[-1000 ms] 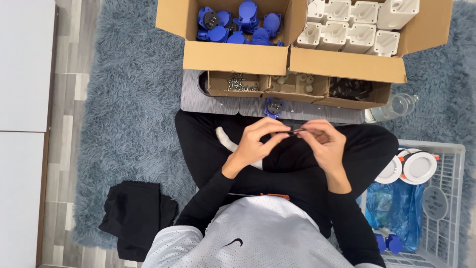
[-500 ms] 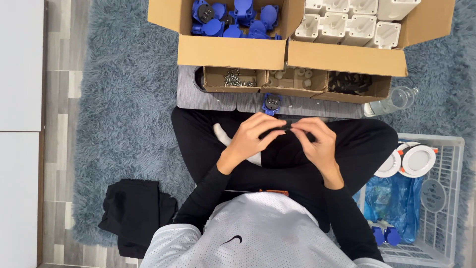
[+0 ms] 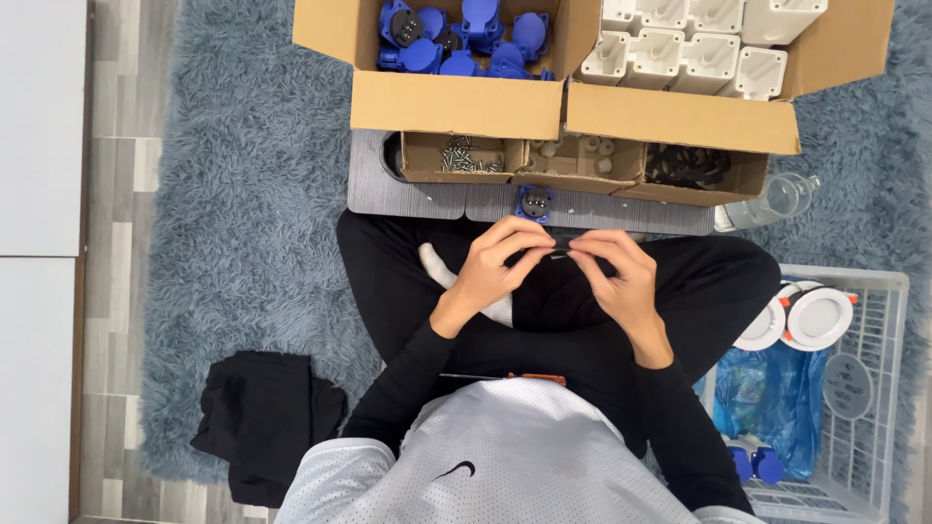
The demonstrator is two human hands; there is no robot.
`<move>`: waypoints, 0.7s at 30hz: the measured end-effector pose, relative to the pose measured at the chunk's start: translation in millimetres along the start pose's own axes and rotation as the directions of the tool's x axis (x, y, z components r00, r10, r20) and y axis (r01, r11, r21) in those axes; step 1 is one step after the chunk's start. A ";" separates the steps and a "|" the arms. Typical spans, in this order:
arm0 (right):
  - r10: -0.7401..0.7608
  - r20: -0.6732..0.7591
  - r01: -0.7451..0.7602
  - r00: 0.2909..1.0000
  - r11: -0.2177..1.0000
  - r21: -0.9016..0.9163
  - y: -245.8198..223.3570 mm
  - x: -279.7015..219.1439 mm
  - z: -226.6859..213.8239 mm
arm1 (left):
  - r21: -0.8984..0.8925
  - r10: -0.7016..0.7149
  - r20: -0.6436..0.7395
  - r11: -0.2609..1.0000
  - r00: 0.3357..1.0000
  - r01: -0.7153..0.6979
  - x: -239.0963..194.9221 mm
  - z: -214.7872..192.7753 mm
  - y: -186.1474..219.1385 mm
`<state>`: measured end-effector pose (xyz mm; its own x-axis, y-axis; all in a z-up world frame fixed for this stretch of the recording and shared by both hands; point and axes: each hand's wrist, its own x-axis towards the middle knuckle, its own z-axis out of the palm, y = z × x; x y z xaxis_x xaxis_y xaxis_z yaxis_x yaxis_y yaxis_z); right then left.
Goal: Assembling electrical components by joining blue and white plastic parts using a screwdriver
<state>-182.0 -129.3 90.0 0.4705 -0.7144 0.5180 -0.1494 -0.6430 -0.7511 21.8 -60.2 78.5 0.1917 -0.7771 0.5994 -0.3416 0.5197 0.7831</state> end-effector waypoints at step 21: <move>-0.125 -0.053 0.120 0.991 0.989 -0.090 46.4 9.2 34.6 | 0.133 0.051 0.080 0.989 0.995 -0.061 1.1 -13.9 -59.6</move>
<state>-154.5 -156.2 45.8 0.4386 -0.6417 0.6292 -0.1694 -0.7466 -0.6434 55.1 -87.1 34.7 0.0995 -0.7758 0.6231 -0.4720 0.5144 0.7159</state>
